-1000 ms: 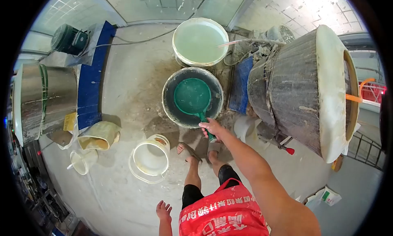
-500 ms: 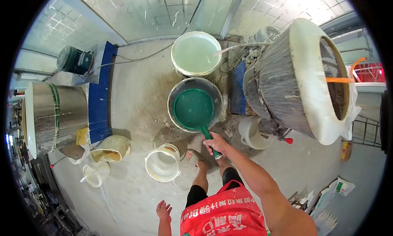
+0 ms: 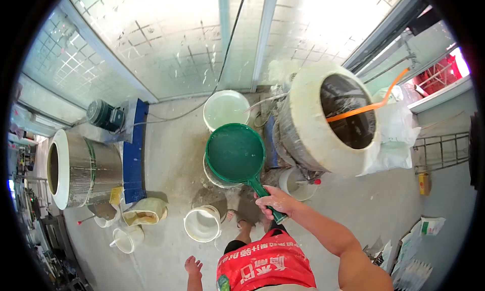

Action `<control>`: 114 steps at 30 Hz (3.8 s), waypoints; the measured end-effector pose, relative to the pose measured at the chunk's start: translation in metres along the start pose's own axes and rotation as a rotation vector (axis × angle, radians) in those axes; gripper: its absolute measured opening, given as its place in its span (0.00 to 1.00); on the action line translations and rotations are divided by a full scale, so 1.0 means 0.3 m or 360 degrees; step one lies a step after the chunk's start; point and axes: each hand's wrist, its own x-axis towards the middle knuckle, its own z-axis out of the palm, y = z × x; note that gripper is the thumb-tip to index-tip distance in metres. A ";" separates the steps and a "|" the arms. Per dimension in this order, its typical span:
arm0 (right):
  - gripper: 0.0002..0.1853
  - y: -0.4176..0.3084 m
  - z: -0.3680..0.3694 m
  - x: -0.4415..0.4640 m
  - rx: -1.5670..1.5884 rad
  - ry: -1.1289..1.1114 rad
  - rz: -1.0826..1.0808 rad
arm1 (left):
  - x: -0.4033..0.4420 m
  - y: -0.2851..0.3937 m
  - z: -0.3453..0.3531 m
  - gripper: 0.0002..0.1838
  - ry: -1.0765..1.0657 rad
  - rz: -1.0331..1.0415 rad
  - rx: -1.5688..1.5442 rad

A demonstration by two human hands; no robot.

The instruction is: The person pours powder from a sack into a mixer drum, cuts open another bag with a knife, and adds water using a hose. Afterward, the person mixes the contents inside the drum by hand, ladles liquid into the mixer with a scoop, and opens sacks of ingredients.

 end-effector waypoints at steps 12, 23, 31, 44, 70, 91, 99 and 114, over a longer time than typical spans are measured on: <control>0.10 -0.477 -0.111 -0.723 -0.0065 0.0391 -0.0348 | -0.138 0.111 0.201 0.19 -0.0018 0.0101 -0.0093; 0.09 -0.495 -0.510 -0.866 -0.0650 0.1316 -0.0485 | -0.210 0.124 0.346 0.20 -0.0102 0.0150 -0.0076; 0.16 -0.419 -0.652 -0.901 -0.1035 0.1668 -0.0637 | -0.216 0.146 0.365 0.20 -0.0134 0.0115 0.0014; 0.28 -0.308 -0.694 -0.849 -0.2011 0.2119 -0.0927 | -0.286 0.250 0.500 0.17 -0.0247 0.0292 0.0033; 0.25 0.236 -0.196 0.633 -0.1590 0.1190 0.0034 | -0.014 0.227 0.218 0.21 -0.0137 -0.0030 -0.0021; 0.28 0.449 -0.423 1.222 -0.1782 0.1235 0.0600 | 0.161 0.104 0.167 0.16 -0.0016 -0.0327 0.0083; 0.28 0.536 -0.537 1.331 -0.1691 0.0985 0.0303 | 0.159 0.105 0.239 0.16 -0.0122 -0.0255 0.0040; 0.11 0.487 -0.555 1.168 -0.0468 0.0366 0.0264 | 0.118 0.025 0.221 0.17 -0.0032 -0.0252 0.0087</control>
